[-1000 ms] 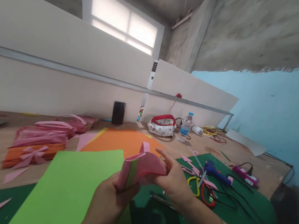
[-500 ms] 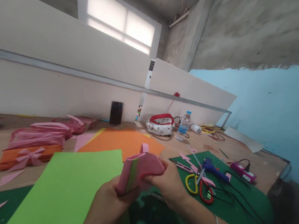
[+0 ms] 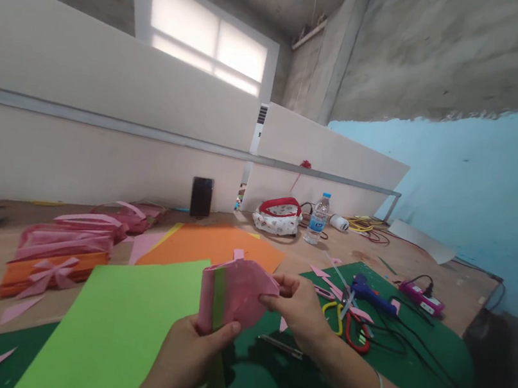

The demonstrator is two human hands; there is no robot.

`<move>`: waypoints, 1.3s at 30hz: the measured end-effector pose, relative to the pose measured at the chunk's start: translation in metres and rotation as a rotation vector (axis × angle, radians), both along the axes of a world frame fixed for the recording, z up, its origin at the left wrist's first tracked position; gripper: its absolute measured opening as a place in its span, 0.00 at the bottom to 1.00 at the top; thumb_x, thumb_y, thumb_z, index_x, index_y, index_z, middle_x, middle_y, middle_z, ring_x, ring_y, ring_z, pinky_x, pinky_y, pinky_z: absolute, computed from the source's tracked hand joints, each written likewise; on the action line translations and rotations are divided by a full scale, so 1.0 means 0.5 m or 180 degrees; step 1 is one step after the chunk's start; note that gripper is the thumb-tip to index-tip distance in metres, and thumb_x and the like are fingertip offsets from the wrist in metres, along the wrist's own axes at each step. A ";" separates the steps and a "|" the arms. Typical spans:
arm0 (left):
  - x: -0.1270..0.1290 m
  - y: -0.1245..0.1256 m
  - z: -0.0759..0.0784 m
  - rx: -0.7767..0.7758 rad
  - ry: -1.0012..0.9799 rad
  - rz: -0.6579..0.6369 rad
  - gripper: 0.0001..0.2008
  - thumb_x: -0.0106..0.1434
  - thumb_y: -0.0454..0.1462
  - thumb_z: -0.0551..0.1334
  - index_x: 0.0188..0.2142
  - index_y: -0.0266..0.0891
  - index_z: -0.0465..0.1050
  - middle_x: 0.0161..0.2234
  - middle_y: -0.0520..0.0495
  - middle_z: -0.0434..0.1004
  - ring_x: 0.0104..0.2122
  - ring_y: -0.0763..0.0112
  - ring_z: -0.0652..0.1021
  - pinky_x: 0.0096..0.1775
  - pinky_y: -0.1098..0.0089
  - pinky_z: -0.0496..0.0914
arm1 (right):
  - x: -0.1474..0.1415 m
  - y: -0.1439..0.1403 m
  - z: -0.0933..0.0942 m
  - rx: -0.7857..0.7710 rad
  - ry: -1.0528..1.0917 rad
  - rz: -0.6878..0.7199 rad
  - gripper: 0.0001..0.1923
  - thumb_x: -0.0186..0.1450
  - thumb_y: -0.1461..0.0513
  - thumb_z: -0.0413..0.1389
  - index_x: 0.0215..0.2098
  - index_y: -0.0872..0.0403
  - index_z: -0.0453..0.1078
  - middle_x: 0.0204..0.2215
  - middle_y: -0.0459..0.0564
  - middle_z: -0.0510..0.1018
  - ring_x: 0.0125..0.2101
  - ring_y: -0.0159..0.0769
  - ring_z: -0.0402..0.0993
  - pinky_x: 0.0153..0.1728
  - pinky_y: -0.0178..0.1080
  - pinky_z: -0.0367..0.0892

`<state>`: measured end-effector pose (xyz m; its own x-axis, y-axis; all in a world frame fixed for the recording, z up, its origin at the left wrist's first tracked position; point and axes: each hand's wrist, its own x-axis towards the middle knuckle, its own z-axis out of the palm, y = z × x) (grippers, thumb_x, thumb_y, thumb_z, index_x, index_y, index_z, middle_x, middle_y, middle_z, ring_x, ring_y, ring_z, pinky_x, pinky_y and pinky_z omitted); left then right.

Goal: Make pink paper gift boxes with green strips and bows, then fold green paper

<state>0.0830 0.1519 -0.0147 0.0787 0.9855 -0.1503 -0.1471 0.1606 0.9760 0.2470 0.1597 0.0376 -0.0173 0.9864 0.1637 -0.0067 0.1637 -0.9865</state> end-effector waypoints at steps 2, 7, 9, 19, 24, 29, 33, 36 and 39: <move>0.002 -0.004 0.000 -0.0050 -0.0039 -0.0015 0.15 0.41 0.43 0.70 0.22 0.31 0.76 0.14 0.48 0.73 0.14 0.72 0.68 0.18 0.71 0.62 | 0.002 0.002 0.001 0.0036 -0.0046 -0.0046 0.14 0.44 0.62 0.66 0.29 0.59 0.74 0.23 0.47 0.78 0.23 0.31 0.70 0.26 0.33 0.65; 0.011 -0.022 0.014 -0.0075 -0.0150 -0.0091 0.16 0.42 0.44 0.70 0.25 0.32 0.77 0.15 0.47 0.74 0.13 0.74 0.66 0.15 0.74 0.57 | -0.013 -0.013 0.001 0.0172 -0.0136 0.0078 0.21 0.48 0.60 0.64 0.40 0.57 0.71 0.33 0.49 0.79 0.33 0.36 0.74 0.35 0.37 0.68; 0.017 -0.027 0.022 -0.0042 -0.0189 -0.0099 0.15 0.42 0.44 0.70 0.23 0.33 0.76 0.14 0.48 0.73 0.13 0.74 0.67 0.16 0.74 0.59 | -0.023 -0.023 -0.005 0.0270 -0.0284 0.0073 0.19 0.50 0.62 0.63 0.40 0.57 0.70 0.34 0.49 0.78 0.33 0.36 0.73 0.34 0.36 0.68; -0.005 -0.019 0.061 0.0066 -0.0323 0.0107 0.19 0.40 0.45 0.71 0.30 0.36 0.77 0.17 0.53 0.74 0.20 0.71 0.73 0.26 0.73 0.67 | -0.007 -0.042 0.001 0.1453 -0.1710 -0.0393 0.04 0.53 0.68 0.57 0.27 0.56 0.70 0.24 0.45 0.70 0.27 0.33 0.64 0.30 0.35 0.60; -0.001 -0.023 0.055 -0.0153 -0.0562 0.0054 0.18 0.38 0.45 0.72 0.25 0.34 0.74 0.18 0.51 0.73 0.19 0.73 0.72 0.25 0.73 0.67 | -0.008 -0.048 -0.005 0.2543 -0.2341 -0.0281 0.19 0.61 0.69 0.51 0.50 0.53 0.68 0.40 0.53 0.74 0.41 0.38 0.68 0.42 0.40 0.64; -0.001 -0.027 0.062 -0.0276 -0.0897 0.0138 0.16 0.41 0.42 0.72 0.27 0.37 0.73 0.20 0.54 0.72 0.21 0.76 0.72 0.27 0.75 0.68 | -0.019 -0.047 -0.015 0.3214 -0.3202 0.0014 0.23 0.64 0.56 0.54 0.57 0.48 0.61 0.48 0.57 0.72 0.44 0.42 0.70 0.40 0.43 0.66; 0.006 -0.030 0.057 -0.0332 -0.0986 0.0215 0.12 0.41 0.37 0.70 0.24 0.37 0.70 0.15 0.58 0.66 0.17 0.79 0.67 0.23 0.76 0.66 | -0.026 -0.048 -0.021 0.3321 -0.3455 -0.0096 0.25 0.63 0.56 0.54 0.57 0.54 0.61 0.45 0.60 0.75 0.41 0.44 0.72 0.38 0.44 0.67; 0.011 -0.035 0.050 -0.0343 -0.1012 0.0170 0.10 0.43 0.34 0.68 0.28 0.36 0.71 0.16 0.56 0.69 0.16 0.79 0.68 0.22 0.76 0.65 | -0.028 -0.053 -0.023 0.3246 -0.3282 -0.0253 0.24 0.62 0.58 0.55 0.55 0.58 0.62 0.40 0.59 0.78 0.36 0.43 0.74 0.34 0.41 0.68; 0.012 -0.036 0.047 -0.0388 -0.1021 0.0170 0.12 0.44 0.33 0.65 0.32 0.37 0.70 0.19 0.54 0.72 0.17 0.78 0.70 0.22 0.76 0.65 | -0.026 -0.059 -0.026 0.3169 -0.3175 -0.0371 0.22 0.64 0.59 0.54 0.55 0.58 0.63 0.38 0.58 0.80 0.34 0.42 0.76 0.33 0.40 0.68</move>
<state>0.0890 0.1341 0.0087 0.0897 0.9658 -0.2431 -0.4546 0.2569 0.8528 0.2339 0.1300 0.0245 -0.4652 0.4709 0.7496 0.6765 0.7352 -0.0420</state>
